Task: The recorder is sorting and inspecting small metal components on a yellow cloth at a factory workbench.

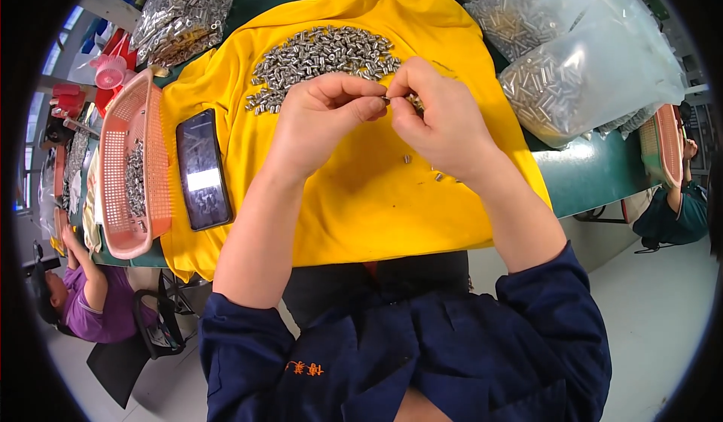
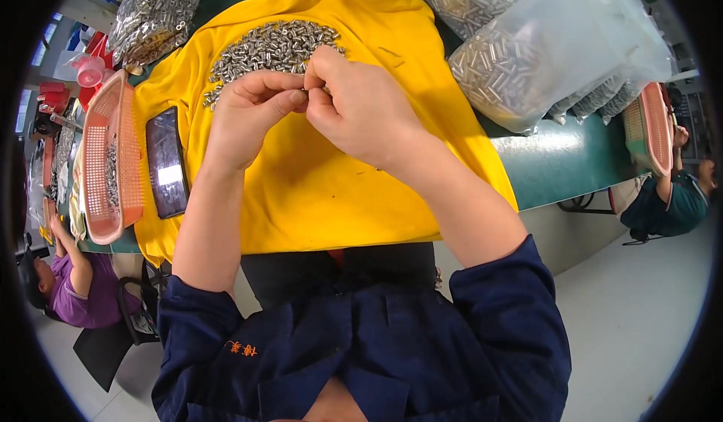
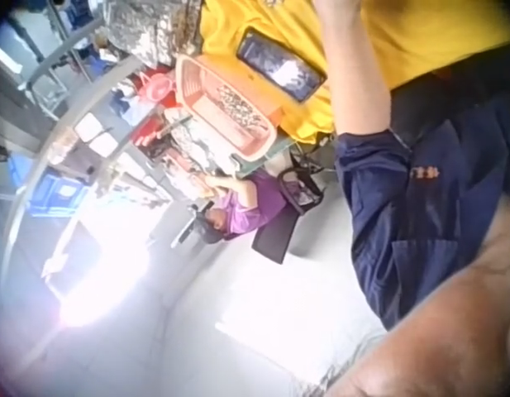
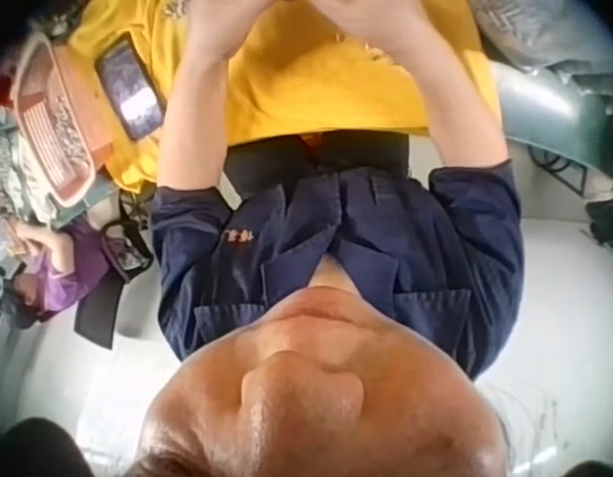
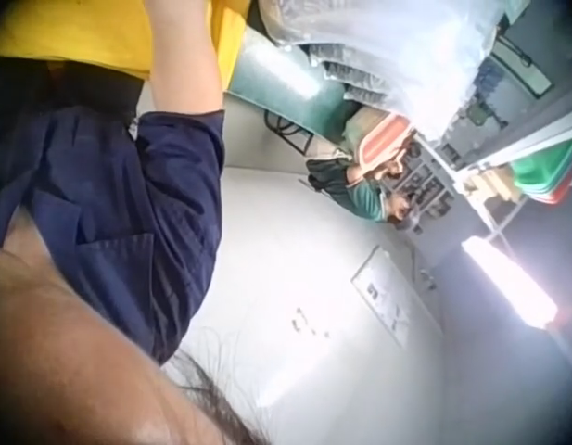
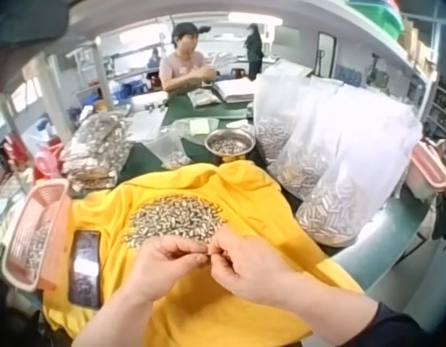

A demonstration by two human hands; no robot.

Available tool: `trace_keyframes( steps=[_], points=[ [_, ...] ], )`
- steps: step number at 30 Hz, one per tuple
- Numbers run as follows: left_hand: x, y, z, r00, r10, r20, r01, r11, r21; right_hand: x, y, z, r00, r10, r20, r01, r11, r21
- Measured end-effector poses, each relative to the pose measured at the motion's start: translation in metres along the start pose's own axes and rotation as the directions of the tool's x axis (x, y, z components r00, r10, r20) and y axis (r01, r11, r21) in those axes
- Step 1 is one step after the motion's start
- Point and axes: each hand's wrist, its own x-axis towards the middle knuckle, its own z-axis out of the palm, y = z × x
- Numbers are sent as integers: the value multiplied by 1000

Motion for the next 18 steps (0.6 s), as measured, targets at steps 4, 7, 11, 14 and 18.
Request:
trace_keyframes(
  steps=[4,7,11,14,18],
  points=[
    [0,0,2,1000,-2,-6,2,999,-32,1,6,2,1000,30,9,-30,994,101],
    [0,0,2,1000,-6,-22,6,1000,-26,3,10,5,998,54,-26,-43,954,297],
    [-1,0,-5,994,69,-89,-16,869,494,6,19,-1,968,233,94,-251,871,423],
    [4,-6,-9,993,62,-98,-15,909,417,6,18,-3,955,292,62,-284,825,488],
    [1,-5,0,992,123,-28,-85,816,572,5,12,1,994,113,-2,-109,961,254]
  ],
)
